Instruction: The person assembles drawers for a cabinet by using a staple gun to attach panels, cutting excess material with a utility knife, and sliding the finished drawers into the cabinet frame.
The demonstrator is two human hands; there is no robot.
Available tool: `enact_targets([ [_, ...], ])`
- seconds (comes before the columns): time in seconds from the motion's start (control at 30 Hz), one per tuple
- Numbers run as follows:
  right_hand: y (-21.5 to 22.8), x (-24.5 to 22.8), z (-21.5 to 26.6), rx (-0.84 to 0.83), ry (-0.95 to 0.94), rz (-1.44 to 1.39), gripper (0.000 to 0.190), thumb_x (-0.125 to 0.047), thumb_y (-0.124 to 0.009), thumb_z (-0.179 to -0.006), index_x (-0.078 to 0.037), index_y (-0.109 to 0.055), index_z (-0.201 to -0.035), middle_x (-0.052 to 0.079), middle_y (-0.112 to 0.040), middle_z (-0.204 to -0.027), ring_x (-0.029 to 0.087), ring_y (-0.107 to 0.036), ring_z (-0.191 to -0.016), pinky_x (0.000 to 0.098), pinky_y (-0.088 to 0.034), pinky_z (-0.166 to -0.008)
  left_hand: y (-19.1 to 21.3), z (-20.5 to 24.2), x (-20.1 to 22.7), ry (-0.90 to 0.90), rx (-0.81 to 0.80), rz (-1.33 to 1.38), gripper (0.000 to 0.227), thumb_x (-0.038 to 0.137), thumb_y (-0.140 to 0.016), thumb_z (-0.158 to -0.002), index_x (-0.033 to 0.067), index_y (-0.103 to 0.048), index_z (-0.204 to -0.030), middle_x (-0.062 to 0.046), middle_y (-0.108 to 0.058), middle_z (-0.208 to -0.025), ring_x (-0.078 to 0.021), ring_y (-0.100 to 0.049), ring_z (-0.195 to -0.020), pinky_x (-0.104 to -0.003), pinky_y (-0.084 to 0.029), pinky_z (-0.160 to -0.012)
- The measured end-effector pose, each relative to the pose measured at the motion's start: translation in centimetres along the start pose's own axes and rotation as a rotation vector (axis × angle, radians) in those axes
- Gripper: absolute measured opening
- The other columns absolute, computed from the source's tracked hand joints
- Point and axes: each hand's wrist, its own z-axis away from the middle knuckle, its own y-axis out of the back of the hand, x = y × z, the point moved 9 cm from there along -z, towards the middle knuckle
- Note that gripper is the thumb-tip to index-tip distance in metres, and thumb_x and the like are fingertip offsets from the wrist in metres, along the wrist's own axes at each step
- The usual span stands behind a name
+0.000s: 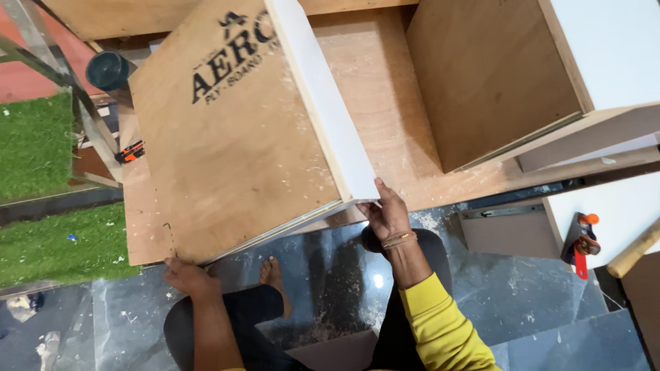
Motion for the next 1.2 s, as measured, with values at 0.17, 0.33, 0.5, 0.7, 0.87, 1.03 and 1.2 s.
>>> enact_targets([
  [0.17, -2.7, -4.4, 5.9, -0.063, 0.133, 0.01, 0.023, -0.027, -0.069, -0.101, -0.005, -0.062, -0.1, 0.012, -0.069, -0.102, 0.025, -0.066, -0.098, 0.0439, -0.058, -0.093, -2.0, 1.3, -1.8, -0.007, -0.278, 0.205, 0.042, 0.038, -0.039, -0.106, 0.0079, -0.061, -0.126, -0.016, -0.067, -0.124, -0.0413, -0.068, -0.105, -0.06, -0.063, -0.073],
  [0.33, -0.5, -6.8, 11.2, 0.042, 0.195, 0.024, 0.016, -0.021, -0.068, -0.095, -0.006, -0.066, -0.094, 0.01, -0.073, -0.099, 0.023, -0.068, -0.096, 0.0442, -0.059, -0.09, -2.2, 2.4, -6.3, 0.176, -0.344, 0.126, 0.042, 0.039, -0.039, -0.113, 0.0063, -0.06, -0.13, -0.021, -0.065, -0.12, -0.0452, -0.057, -0.099, -0.081, -0.04, -0.081],
  [0.5, 2.6, -10.6, 15.5, 0.029, 0.412, -0.012, 0.014, -0.016, -0.072, -0.103, -0.009, -0.063, -0.095, 0.007, -0.068, -0.09, 0.019, -0.066, -0.081, 0.0457, -0.06, -0.082, -4.3, 5.4, -10.9, 0.4, -0.305, 0.039, 0.048, 0.04, -0.031, -0.103, 0.0157, -0.044, -0.142, -0.016, -0.047, -0.148, -0.049, -0.053, -0.128, -0.079, -0.049, -0.089],
  [0.7, 1.0, -16.6, 21.0, 0.121, 0.641, 0.173, 0.011, -0.016, -0.068, -0.103, -0.006, -0.062, -0.104, 0.008, -0.071, -0.094, 0.019, -0.071, -0.082, 0.0421, -0.062, -0.079, -10.3, 8.9, -20.2, 0.593, -0.5, -0.022, 0.053, 0.046, -0.031, -0.102, 0.0214, -0.043, -0.147, -0.014, -0.047, -0.151, -0.0461, -0.052, -0.131, -0.076, -0.049, -0.089],
  [0.87, -1.4, -20.6, 21.9, 0.141, 0.726, 0.221, 0.011, -0.013, -0.067, -0.105, -0.004, -0.061, -0.108, 0.008, -0.071, -0.097, 0.018, -0.07, -0.082, 0.0368, -0.063, -0.076, -14.8, 13.0, -27.2, 0.752, -0.599, -0.027, 0.053, 0.044, -0.031, -0.101, 0.018, -0.055, -0.139, -0.014, -0.061, -0.141, -0.0409, -0.063, -0.119, -0.068, -0.056, -0.086],
  [1.03, -3.7, -21.3, 22.4, 0.178, 0.764, 0.263, 0.01, -0.009, -0.067, -0.1, -0.005, -0.061, -0.107, 0.007, -0.071, -0.099, 0.016, -0.072, -0.083, 0.0317, -0.063, -0.071, -15.5, 16.6, -30.7, 0.879, -0.551, -0.021, 0.046, 0.035, -0.033, -0.104, 0.0149, -0.055, -0.14, -0.014, -0.06, -0.137, -0.0382, -0.063, -0.118, -0.061, -0.059, -0.089],
  [1.2, -4.8, -19.8, 22.4, 0.13, 0.806, 0.293, 0.011, -0.002, -0.068, -0.1, -0.002, -0.064, -0.111, 0.007, -0.07, -0.099, 0.011, -0.066, -0.081, 0.0247, -0.054, -0.067, -15.7, 18.2, -32.7, 0.967, -0.586, 0.009, 0.054, 0.033, -0.023, -0.104, 0.0068, -0.05, -0.142, -0.017, -0.059, -0.137, -0.0349, -0.061, -0.122, -0.051, -0.059, -0.092],
])
